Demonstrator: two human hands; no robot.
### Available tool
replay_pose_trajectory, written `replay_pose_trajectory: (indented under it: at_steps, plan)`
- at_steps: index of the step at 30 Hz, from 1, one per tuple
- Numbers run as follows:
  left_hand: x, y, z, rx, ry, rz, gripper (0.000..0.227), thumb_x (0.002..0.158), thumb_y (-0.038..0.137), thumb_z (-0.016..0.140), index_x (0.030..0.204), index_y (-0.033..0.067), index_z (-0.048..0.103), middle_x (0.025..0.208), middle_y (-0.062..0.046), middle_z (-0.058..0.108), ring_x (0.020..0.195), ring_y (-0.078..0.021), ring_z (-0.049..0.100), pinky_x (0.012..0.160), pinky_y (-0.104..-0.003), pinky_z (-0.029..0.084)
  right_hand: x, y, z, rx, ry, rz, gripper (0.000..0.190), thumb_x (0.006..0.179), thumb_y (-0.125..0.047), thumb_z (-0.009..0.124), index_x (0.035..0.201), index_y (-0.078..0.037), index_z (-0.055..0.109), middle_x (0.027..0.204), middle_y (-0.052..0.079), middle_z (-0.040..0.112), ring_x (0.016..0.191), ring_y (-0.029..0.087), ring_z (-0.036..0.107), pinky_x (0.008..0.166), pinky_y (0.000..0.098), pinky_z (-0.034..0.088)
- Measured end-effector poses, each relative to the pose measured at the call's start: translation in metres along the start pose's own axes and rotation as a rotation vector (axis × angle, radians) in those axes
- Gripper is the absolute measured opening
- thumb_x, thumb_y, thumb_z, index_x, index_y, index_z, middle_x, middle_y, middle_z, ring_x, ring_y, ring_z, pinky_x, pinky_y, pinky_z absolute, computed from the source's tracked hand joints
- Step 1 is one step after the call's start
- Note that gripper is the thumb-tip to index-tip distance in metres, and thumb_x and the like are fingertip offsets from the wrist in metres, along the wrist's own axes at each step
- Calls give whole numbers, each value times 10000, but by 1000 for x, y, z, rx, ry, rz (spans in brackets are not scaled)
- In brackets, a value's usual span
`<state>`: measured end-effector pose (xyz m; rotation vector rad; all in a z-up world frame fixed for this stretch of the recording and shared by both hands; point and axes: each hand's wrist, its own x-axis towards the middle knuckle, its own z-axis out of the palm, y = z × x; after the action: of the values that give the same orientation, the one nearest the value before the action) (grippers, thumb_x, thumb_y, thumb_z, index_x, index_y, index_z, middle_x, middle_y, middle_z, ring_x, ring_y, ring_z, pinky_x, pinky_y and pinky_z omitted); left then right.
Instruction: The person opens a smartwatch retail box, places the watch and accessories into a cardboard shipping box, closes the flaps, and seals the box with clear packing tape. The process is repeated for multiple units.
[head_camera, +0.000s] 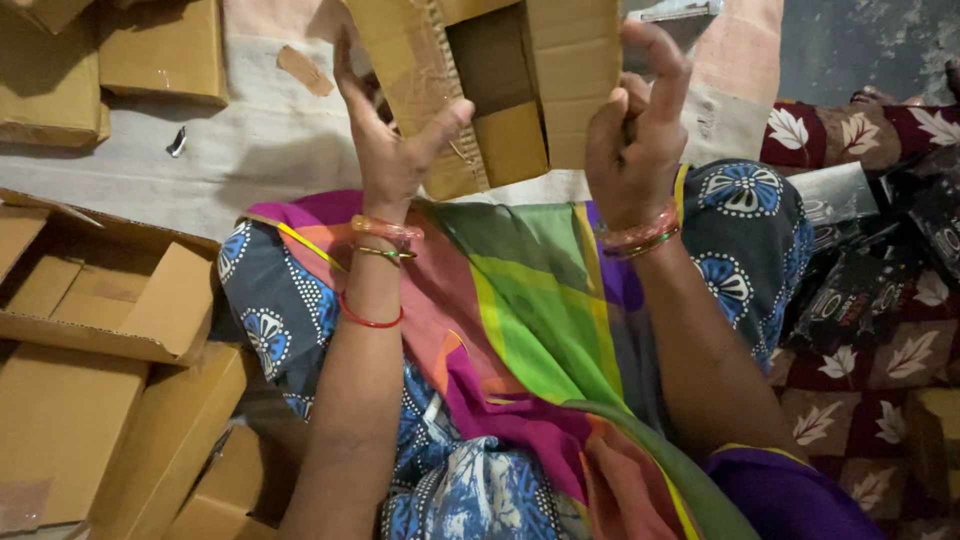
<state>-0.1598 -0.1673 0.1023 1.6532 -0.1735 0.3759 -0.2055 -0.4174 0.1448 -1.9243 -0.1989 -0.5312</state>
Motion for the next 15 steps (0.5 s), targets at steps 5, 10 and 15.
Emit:
replay_pose_trajectory:
  at_steps: [5, 10, 15]
  plan:
    - [-7, 0, 16, 496, 151, 205, 1400, 739, 313, 1038, 1614, -39, 3, 1647, -338, 223, 1550, -423, 283, 1317, -433, 272, 1, -17, 15, -191, 48, -304, 377, 1158, 32, 475, 1503, -106, 413, 1238, 149, 692, 930, 207, 746, 757, 272, 568]
    - [-2, -14, -12, -221, 36, -131, 1005, 762, 89, 723, 1619, 6, 205, 1492, -172, 496, 1275, -287, 520, 1033, -376, 455, 6, -9, 6, -309, -25, 5, 301, 1038, 108, 534, 1258, -28, 689, 882, 156, 724, 555, 271, 558, 555, 364, 396]
    - [12, -60, -43, -991, 33, -337, 636, 825, 26, 605, 1446, -38, 481, 1199, -124, 589, 1041, -197, 581, 949, -302, 525, 20, 22, 2, -162, -42, -104, 366, 1052, 146, 464, 1296, -25, 677, 1156, 152, 750, 966, 220, 696, 803, 320, 565]
